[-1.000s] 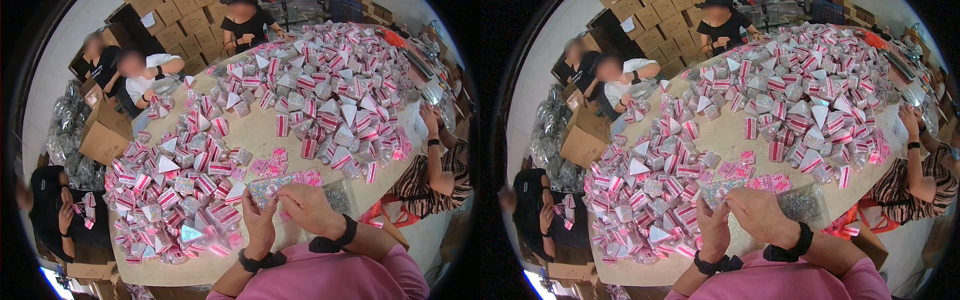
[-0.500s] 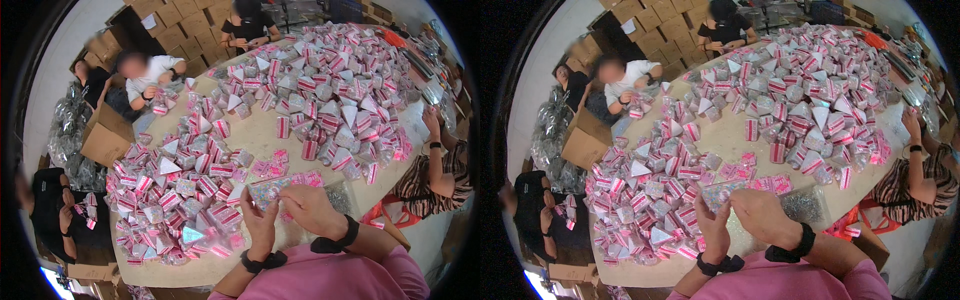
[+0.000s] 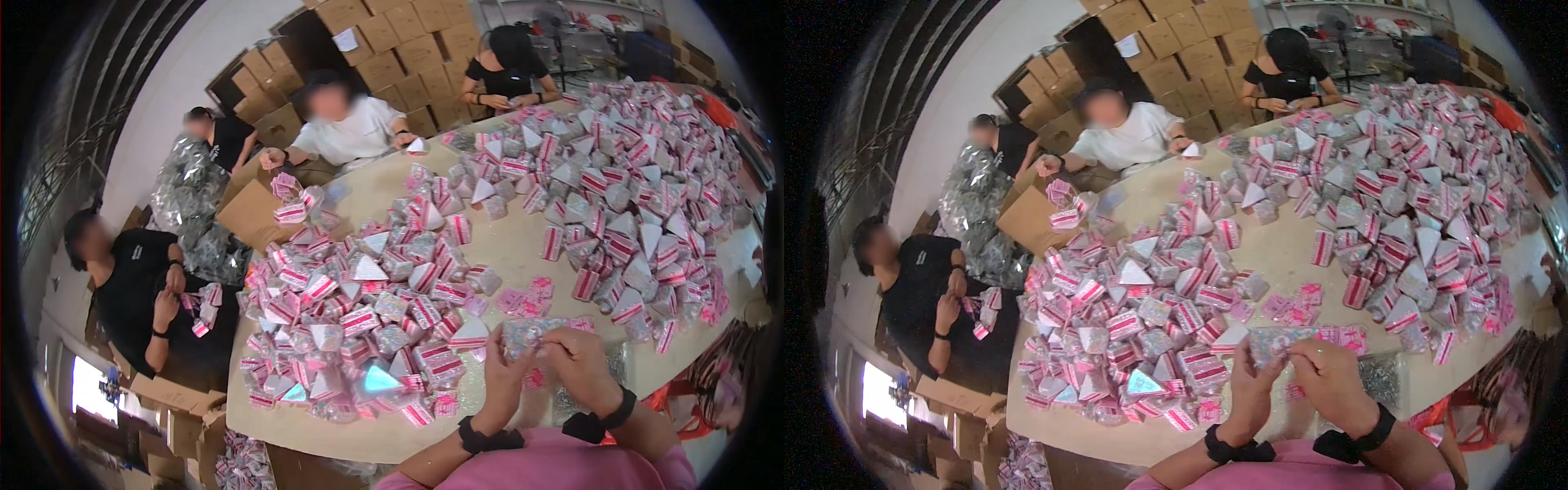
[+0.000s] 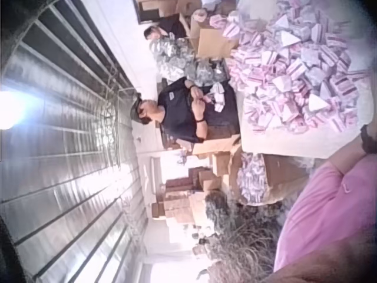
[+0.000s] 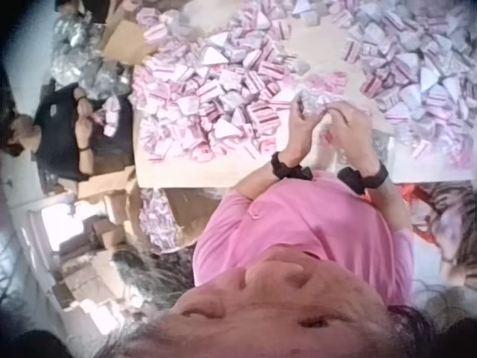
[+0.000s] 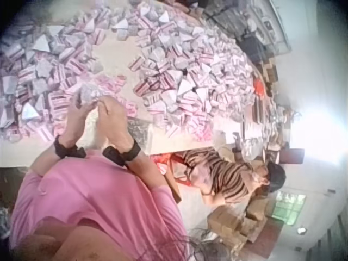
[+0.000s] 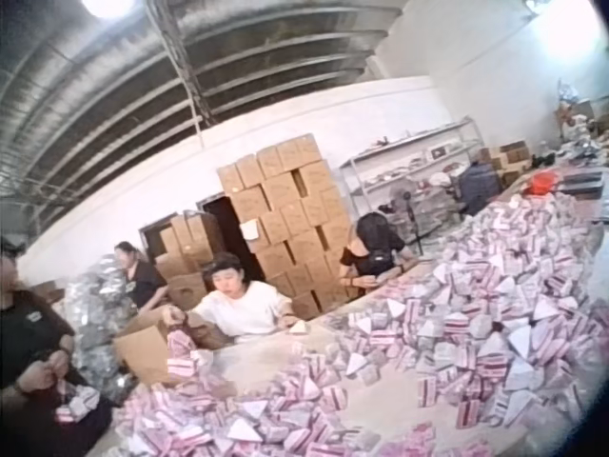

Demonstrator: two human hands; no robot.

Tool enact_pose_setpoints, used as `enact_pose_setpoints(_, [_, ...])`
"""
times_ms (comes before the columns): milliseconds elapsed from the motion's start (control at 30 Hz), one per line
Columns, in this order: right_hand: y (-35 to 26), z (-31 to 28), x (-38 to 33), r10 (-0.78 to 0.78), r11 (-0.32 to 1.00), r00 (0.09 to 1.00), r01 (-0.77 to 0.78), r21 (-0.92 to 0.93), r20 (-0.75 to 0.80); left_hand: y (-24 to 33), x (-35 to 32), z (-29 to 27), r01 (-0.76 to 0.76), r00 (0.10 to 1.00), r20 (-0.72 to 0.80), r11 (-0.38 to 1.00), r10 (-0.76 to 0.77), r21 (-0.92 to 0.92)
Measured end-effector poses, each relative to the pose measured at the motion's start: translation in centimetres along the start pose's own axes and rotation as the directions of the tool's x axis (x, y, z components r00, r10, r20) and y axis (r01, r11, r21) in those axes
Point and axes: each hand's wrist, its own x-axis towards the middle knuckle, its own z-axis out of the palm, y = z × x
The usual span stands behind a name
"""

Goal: Packing small triangular gift boxes with contents and sealing them.

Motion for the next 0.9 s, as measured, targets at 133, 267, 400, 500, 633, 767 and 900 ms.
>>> enact_pose_setpoints(133, [0.4, 0.0, -0.6, -0.026, 1.000, 0.998, 0.026, 0.004, -0.052, -0.3, -0.2, 0.3, 0.002, 0.998, 0.059, 0.995, 0.005, -0.103])
enact_pose_setpoints(267, [0.1, 0.0, 0.1, -0.104, 0.991, 0.994, 0.102, -0.084, -0.020, 0.8, 0.3, -0.8, 0.190, 0.982, 0.011, 0.974, -0.190, -0.121])
enact_pose_setpoints(400, [-0.2, 0.0, 0.7, -0.127, 0.991, 0.991, 0.128, -0.037, 0.028, 1.0, 0.7, -1.1, 0.110, 0.991, 0.120, 0.910, -0.068, -0.399])
enact_pose_setpoints(500, [-0.4, 0.0, 0.6, -0.162, 0.986, 0.986, 0.162, -0.022, 0.024, 1.6, 0.5, -0.6, 0.113, 0.988, 0.146, 0.904, -0.057, -0.413])
enact_pose_setpoints(633, [-0.2, 0.0, 0.5, -0.175, 0.984, 0.984, 0.176, -0.033, 0.045, 2.1, 0.2, -0.1, 0.100, 0.992, 0.105, 0.921, -0.065, -0.376])
enact_pose_setpoints(767, [0.0, 0.2, 0.5, -0.194, 0.979, 0.980, 0.196, -0.059, 0.039, 2.0, 0.1, 0.0, 0.089, 0.996, 0.057, 0.933, -0.073, -0.348])
enact_pose_setpoints(900, [0.0, 0.2, 0.6, -0.186, 0.980, 0.982, 0.189, -0.068, 0.041, 1.4, 0.2, -0.2, 0.065, 0.996, 0.073, 0.956, -0.046, -0.287])
